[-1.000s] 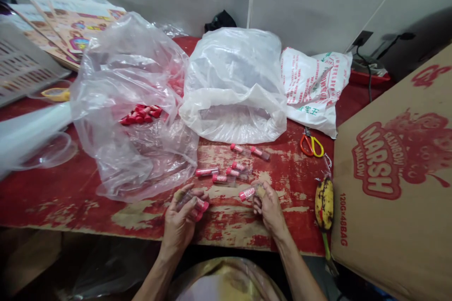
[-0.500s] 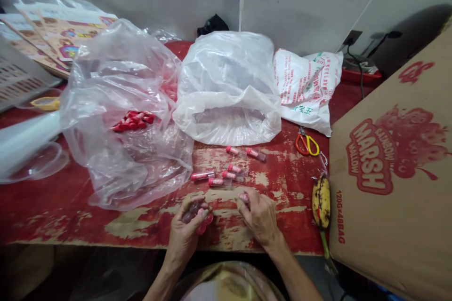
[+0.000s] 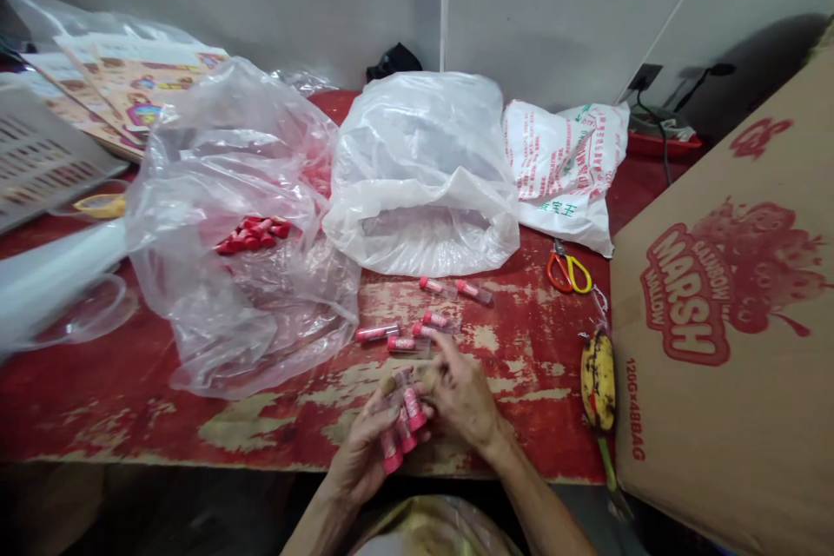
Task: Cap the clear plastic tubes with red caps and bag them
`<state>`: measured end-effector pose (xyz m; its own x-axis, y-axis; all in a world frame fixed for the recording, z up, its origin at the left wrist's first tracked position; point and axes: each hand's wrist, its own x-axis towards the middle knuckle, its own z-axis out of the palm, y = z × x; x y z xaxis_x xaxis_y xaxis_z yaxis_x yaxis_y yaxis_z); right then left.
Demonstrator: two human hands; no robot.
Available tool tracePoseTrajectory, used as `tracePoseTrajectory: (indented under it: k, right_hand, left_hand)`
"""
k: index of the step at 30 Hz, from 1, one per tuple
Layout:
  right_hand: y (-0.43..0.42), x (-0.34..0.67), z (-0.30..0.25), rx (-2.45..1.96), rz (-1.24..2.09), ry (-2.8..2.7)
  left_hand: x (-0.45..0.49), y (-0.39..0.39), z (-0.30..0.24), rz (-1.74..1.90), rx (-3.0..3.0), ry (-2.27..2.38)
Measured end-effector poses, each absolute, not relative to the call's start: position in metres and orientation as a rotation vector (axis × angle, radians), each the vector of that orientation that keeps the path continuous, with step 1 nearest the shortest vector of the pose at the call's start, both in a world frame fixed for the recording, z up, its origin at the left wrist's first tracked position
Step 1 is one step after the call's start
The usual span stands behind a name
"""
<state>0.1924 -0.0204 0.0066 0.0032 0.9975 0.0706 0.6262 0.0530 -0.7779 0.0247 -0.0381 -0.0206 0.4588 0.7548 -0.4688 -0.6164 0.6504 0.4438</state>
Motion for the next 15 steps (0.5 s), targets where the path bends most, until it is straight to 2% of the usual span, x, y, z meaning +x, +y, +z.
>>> tracePoseTrajectory:
  k: [3,6,12,15]
  right_hand:
    - [0.013,0.224,-0.007,-1.889,0.198,-1.619]
    - [0.048,0.251,-0.021,-1.998,-0.028,-1.696]
    - [0.056,0.264,-0.033,-1.896,0.091,-1.756]
    - [0.029,0.271,-0.021,-1.789,0.426,-1.664]
  left_hand:
    - [0.02,-0.037,-0.023,0.865,0.231,0.667]
    - [0.017,-0.035,-0.026,0.887,0.236,0.639]
    - [0.014,-0.034,-0.032,0.899,0.23,0.63]
    - [0.014,-0.032,-0.03,0.888,0.214,0.62]
